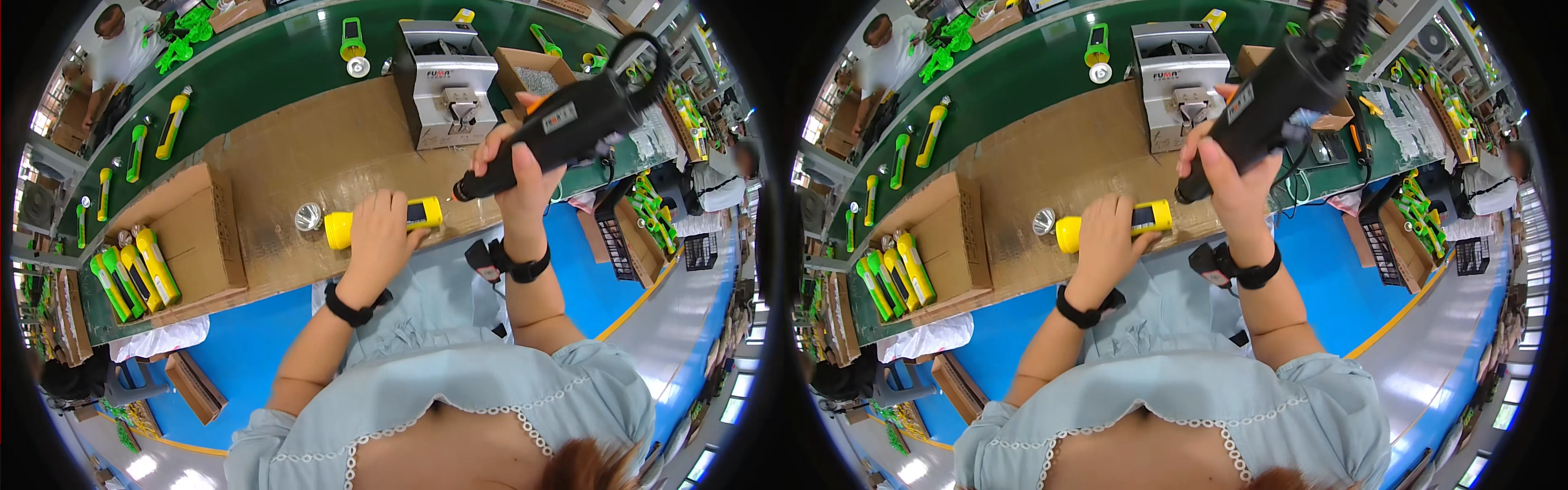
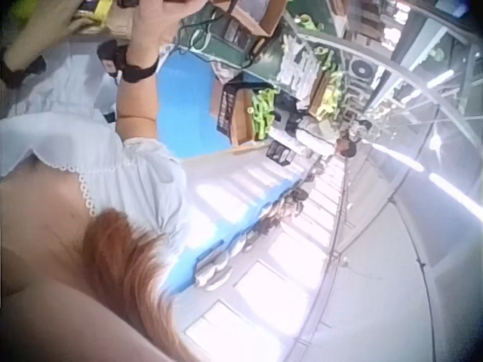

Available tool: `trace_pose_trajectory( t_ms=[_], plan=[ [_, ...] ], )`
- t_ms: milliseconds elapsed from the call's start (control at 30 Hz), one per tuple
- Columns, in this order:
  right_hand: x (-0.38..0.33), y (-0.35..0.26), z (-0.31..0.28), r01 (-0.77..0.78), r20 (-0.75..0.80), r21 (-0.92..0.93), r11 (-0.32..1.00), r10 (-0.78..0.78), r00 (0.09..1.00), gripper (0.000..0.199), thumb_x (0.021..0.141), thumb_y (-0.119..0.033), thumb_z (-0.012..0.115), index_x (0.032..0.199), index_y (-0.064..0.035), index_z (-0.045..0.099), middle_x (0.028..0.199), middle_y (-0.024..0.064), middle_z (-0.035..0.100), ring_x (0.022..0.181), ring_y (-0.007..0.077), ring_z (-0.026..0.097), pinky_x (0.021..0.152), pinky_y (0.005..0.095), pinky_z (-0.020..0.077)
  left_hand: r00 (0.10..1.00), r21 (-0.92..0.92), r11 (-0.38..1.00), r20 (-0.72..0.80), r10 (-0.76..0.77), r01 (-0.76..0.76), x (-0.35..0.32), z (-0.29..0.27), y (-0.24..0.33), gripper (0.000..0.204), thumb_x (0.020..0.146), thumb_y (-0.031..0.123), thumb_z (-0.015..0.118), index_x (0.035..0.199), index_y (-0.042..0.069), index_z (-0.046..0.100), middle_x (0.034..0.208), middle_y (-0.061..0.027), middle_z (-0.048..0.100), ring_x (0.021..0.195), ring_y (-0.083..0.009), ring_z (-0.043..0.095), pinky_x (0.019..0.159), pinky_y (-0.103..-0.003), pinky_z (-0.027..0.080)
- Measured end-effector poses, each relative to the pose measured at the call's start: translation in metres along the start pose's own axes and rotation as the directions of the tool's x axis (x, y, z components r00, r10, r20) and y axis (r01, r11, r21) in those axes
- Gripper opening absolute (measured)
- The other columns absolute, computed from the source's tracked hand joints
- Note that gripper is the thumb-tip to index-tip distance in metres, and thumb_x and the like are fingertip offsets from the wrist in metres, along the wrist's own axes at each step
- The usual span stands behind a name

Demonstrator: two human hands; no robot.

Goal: Assemble solar-powered flashlights using an electric screwdriver on a factory line.

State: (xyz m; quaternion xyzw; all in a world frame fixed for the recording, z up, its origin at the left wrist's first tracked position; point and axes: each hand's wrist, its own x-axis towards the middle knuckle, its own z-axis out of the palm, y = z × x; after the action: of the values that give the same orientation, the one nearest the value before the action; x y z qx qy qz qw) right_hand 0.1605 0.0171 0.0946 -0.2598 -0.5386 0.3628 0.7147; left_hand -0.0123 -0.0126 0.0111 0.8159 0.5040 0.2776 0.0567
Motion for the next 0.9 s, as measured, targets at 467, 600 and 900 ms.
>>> trace_pose_trajectory(
  t_ms=[467, 600, 900],
  plan=[
    [-0.019, 0.012, 0.002, -0.019, 0.007, 0.053, 0.998, 0.018, 1.000, 0.054, 0.083, -0.015, 0.060, 0.126, 0.0016, 0.032, 0.071, 0.0113, 0.056, 0.058, 0.0181, 0.057, 0.056, 0.0309, 0.0489, 0.999, 0.144, 0.989, -0.015, 0.039, -0.036, 0.006, 0.017, 0.001, 0.051, 0.066, 0.047, 0.073, 0.092, 0.006, 0.059, 0.084, -0.0089, 0.054, 0.078, -0.0257, 0.052, 0.068, -0.037, 0.037],
    [-0.017, 0.014, 0.004, -0.024, 0.020, 0.109, 0.994, 0.022, 1.000, 0.048, 0.083, -0.003, 0.057, 0.125, 0.0031, 0.035, 0.071, 0.0114, 0.059, 0.058, 0.0160, 0.058, 0.055, 0.0283, 0.0489, 1.000, 0.164, 0.986, 0.008, 0.028, -0.029, 0.007, 0.017, 0.000, 0.050, 0.066, 0.047, 0.072, 0.090, 0.006, 0.059, 0.083, -0.0087, 0.054, 0.078, -0.0253, 0.051, 0.067, -0.036, 0.037],
    [-0.021, 0.013, 0.002, 0.008, -0.002, -0.046, 0.999, -0.008, 1.000, 0.053, 0.084, -0.018, 0.062, 0.125, 0.0020, 0.034, 0.071, 0.0132, 0.056, 0.056, 0.0201, 0.057, 0.055, 0.0325, 0.0489, 1.000, 0.158, 0.987, -0.010, 0.029, -0.027, 0.007, 0.019, -0.002, 0.051, 0.066, 0.050, 0.071, 0.089, 0.006, 0.060, 0.081, -0.0084, 0.053, 0.078, -0.0250, 0.052, 0.067, -0.036, 0.037]
  ],
)
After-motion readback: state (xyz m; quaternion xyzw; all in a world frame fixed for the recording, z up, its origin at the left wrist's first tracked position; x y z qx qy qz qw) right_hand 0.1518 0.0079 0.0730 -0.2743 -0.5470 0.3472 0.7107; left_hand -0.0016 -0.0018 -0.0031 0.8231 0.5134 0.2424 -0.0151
